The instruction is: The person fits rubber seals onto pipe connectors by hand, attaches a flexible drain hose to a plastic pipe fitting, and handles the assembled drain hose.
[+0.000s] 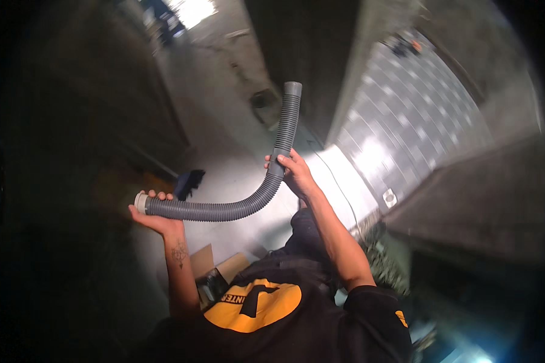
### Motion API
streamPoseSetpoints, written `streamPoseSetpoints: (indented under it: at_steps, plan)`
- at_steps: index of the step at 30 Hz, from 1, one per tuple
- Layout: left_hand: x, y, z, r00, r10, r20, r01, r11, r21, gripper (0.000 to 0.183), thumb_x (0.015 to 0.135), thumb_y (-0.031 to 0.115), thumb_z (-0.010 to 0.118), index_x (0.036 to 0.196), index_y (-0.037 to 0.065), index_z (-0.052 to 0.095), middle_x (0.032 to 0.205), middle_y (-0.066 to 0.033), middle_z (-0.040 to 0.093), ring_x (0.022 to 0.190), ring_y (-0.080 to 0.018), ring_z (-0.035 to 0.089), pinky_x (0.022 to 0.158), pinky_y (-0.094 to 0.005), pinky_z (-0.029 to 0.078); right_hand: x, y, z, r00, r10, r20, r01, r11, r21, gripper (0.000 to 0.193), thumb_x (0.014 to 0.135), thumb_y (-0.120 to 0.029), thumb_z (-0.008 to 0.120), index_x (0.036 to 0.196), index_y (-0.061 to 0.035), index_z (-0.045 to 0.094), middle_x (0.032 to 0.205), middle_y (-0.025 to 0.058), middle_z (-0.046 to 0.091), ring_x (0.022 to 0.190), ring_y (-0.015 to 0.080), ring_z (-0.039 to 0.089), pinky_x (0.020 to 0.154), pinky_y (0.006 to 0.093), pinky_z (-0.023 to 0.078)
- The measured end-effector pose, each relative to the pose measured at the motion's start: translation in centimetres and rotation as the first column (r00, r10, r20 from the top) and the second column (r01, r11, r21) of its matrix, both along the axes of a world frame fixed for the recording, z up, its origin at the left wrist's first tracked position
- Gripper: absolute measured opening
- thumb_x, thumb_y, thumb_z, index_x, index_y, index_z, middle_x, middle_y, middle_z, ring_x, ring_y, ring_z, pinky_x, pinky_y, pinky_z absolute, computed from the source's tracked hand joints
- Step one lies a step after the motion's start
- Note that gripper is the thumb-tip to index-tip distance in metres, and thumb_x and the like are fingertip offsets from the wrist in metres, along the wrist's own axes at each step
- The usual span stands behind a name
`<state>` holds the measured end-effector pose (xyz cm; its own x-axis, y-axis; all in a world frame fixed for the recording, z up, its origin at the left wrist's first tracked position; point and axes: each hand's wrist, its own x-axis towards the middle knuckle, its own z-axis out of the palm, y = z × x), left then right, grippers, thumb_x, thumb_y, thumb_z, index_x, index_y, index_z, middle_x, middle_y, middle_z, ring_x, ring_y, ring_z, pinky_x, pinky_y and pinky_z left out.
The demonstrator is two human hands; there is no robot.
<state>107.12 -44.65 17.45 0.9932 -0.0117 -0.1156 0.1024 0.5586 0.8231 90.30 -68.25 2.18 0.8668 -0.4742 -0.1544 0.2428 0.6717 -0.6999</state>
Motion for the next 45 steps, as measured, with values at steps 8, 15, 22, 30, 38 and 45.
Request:
streamPoseSetpoints:
  at_steps: [8, 15, 22, 30, 38, 45]
  plan:
    - [13.1, 1.9, -8.1, 0.773, 0.536, -0.340, -0.500, 0.844, 0.195, 0.050, 0.095, 0.053, 0.042, 0.109, 0.006, 0.051, 0.097, -0.0045, 0.054, 0.084, -0.0151, 0.052, 0.073, -0.0312, 0.044, 26.6, -8.4, 5.4, 0.913, 0.373, 0.165, -0.403, 0.886, 0.228, 0.054, 0.084, -0.015, 0.047, 0.136, -0.0050, 0.035, 0.116, 0.0183, 0.056, 0.098, 0.0277, 0.061, 0.084, 0.0447, 0.054]
    - [34.3, -11.7, -10.6, 0.978, -0.142, 0.155, 0.010, 0.768, 0.640, 0.052, 0.091, 0.022, 0.055, 0.136, 0.001, 0.040, 0.134, -0.0154, 0.043, 0.123, -0.0272, 0.046, 0.106, -0.0419, 0.035, 48.5, -15.0, -0.8, 0.971, 0.197, 0.133, -0.220, 0.958, 0.184, 0.059, 0.074, -0.021, 0.053, 0.129, -0.0041, 0.044, 0.102, 0.0153, 0.060, 0.081, 0.0256, 0.065, 0.071, 0.0386, 0.056]
    - [41.1, -37.2, -15.6, -0.089, -0.920, -0.381, 0.859, -0.264, 0.437, 0.048, 0.095, 0.017, 0.041, 0.141, 0.001, 0.040, 0.128, -0.0139, 0.052, 0.120, -0.0228, 0.048, 0.105, -0.0324, 0.034, 46.9, -13.7, -2.2, 0.647, -0.633, -0.424, 0.762, 0.542, 0.354, 0.033, 0.082, -0.013, 0.045, 0.110, -0.0020, 0.059, 0.092, 0.0086, 0.061, 0.083, 0.0204, 0.062, 0.078, 0.0312, 0.051]
    - [28.9, -32.1, -18.5, -0.909, -0.153, -0.388, 0.189, -0.980, -0.056, 0.032, 0.096, 0.023, 0.037, 0.115, 0.003, 0.054, 0.099, -0.0068, 0.056, 0.090, -0.0168, 0.055, 0.084, -0.0316, 0.046, 40.6, -0.7, -0.9, -0.438, -0.646, -0.625, 0.782, -0.617, 0.089, 0.023, 0.076, -0.010, 0.045, 0.090, -0.0023, 0.061, 0.087, 0.0086, 0.058, 0.083, 0.0216, 0.056, 0.078, 0.0315, 0.047]
    - [21.3, -20.8, -16.2, -0.573, 0.401, -0.715, -0.517, -0.854, -0.065, 0.038, 0.087, 0.044, 0.043, 0.092, 0.009, 0.058, 0.078, -0.0078, 0.055, 0.069, -0.0228, 0.052, 0.069, -0.0350, 0.045, 39.9, 12.6, -1.6, -0.617, -0.175, -0.767, 0.157, -0.983, 0.098, 0.018, 0.071, -0.014, 0.052, 0.083, -0.0018, 0.058, 0.087, 0.0132, 0.059, 0.087, 0.0285, 0.057, 0.085, 0.0373, 0.046]
    - [19.4, -14.9, -20.1, -0.355, 0.525, -0.774, -0.632, -0.745, -0.215, 0.043, 0.085, 0.042, 0.038, 0.099, 0.007, 0.059, 0.085, -0.0121, 0.060, 0.075, -0.0278, 0.058, 0.074, -0.0403, 0.048, 40.2, 19.3, -5.1, -0.660, -0.284, -0.696, 0.055, -0.942, 0.332, 0.026, 0.076, -0.016, 0.048, 0.093, -0.0001, 0.060, 0.099, 0.0161, 0.064, 0.098, 0.0309, 0.059, 0.098, 0.0415, 0.044]
